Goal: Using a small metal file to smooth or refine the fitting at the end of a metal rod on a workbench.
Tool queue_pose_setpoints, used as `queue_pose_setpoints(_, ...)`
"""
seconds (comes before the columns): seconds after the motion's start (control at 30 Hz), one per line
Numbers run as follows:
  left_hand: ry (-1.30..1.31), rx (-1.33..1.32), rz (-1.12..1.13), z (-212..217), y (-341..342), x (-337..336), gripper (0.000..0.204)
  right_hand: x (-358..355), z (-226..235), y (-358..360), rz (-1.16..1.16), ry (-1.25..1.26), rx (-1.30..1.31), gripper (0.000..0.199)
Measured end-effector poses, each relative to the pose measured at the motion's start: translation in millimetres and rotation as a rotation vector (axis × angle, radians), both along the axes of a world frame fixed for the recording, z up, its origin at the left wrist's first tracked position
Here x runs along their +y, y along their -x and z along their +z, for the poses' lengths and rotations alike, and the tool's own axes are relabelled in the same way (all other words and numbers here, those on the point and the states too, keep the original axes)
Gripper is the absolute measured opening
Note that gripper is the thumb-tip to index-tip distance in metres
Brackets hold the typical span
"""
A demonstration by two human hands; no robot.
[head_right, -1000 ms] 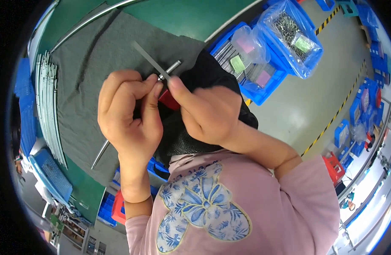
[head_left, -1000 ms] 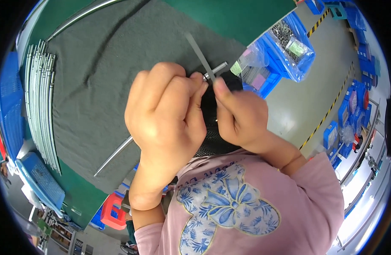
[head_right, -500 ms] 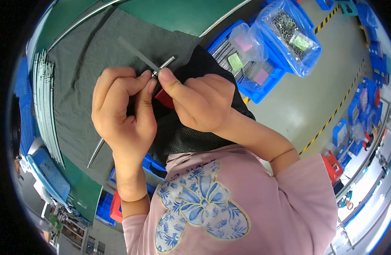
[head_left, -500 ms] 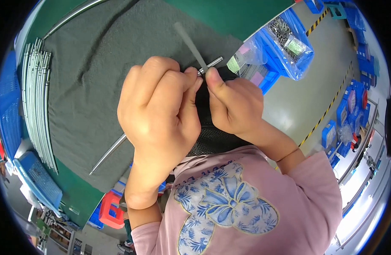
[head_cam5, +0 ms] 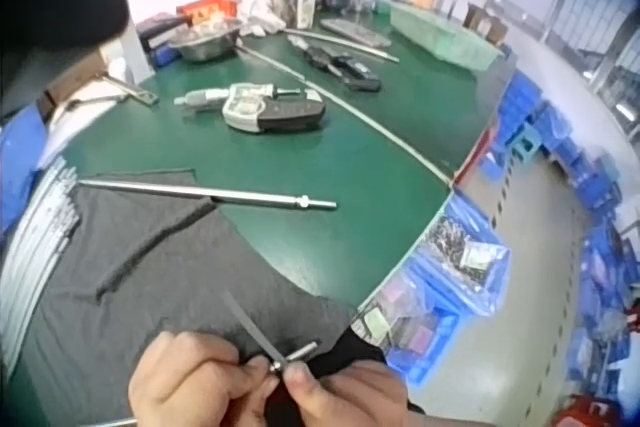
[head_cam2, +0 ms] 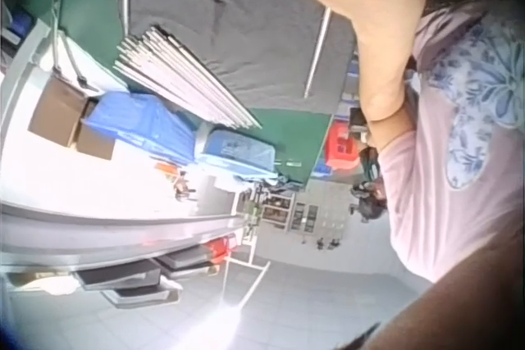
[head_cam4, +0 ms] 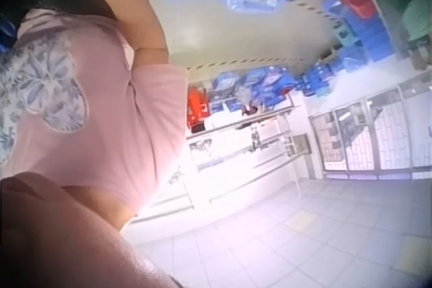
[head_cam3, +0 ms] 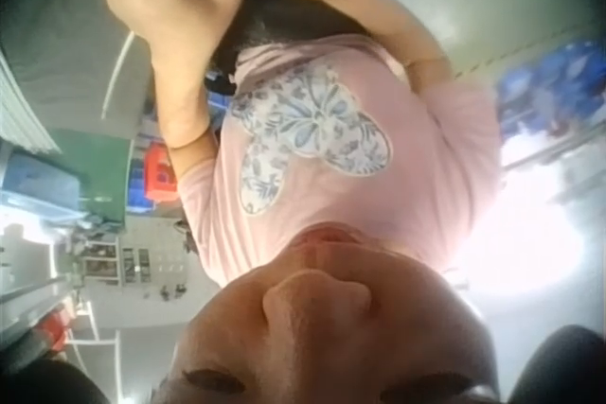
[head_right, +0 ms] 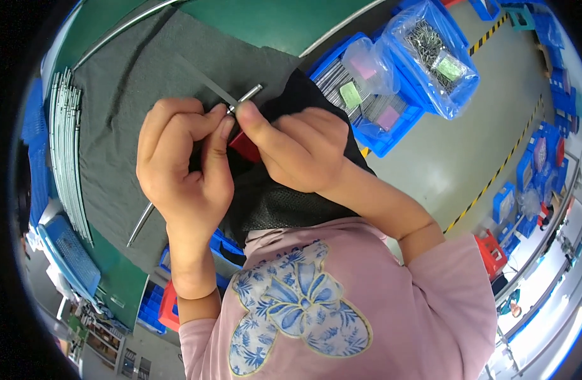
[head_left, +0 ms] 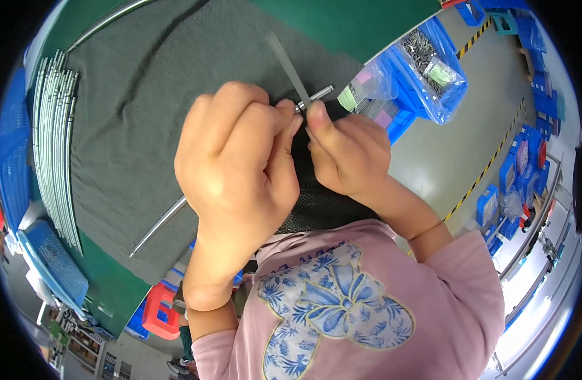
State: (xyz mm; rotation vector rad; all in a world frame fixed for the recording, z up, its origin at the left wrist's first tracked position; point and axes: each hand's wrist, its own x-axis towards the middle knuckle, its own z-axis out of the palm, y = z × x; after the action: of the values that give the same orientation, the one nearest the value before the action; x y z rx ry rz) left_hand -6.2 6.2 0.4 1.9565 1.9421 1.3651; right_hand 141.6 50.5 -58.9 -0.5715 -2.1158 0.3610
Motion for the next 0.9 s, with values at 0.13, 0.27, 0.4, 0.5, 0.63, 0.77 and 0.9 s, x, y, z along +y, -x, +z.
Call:
queue_pose_setpoints(0.13,-0.01,-0.006,-0.004,-1.6,-1.6,0.9,0.014,-18.4,-18.2,-10.4,-0.017,0.073,0.032,0.054)
queue_pose_setpoints(0.27,0.003,0.003,0.006,-0.6,-0.4,-0.7,0.013,-0.1,1.6,-2.0,0.013,0.009,-0.033,0.054)
queue_pose_setpoints(0.4,-0.011,-0.005,-0.002,-2.8,-2.4,0.1,0.014,-10.5,-13.7,-1.0,-0.11,-0.039,0.076,0.045)
queue_pose_setpoints(0.5,-0.002,-0.008,-0.003,-1.4,-1.1,0.7,0.013,-2.2,-11.9,-6.5,-0.088,-0.082,0.015,0.045)
queue_pose_setpoints(0.63,-0.006,0.001,-0.003,-0.6,0.0,0.5,0.014,-8.2,-3.8,-5.2,-0.087,-0.002,-0.01,0.046)
queue_pose_setpoints(0.77,0.001,-0.002,0.009,-0.7,-3.0,0.0,0.014,-12.6,6.9,-26.2,-0.073,0.02,-0.129,0.05)
queue_pose_setpoints(0.9,0.007,0.001,0.002,-0.6,-0.8,0.0,0.015,-13.6,26.5,-22.3,-0.058,0.114,-0.241,0.048)
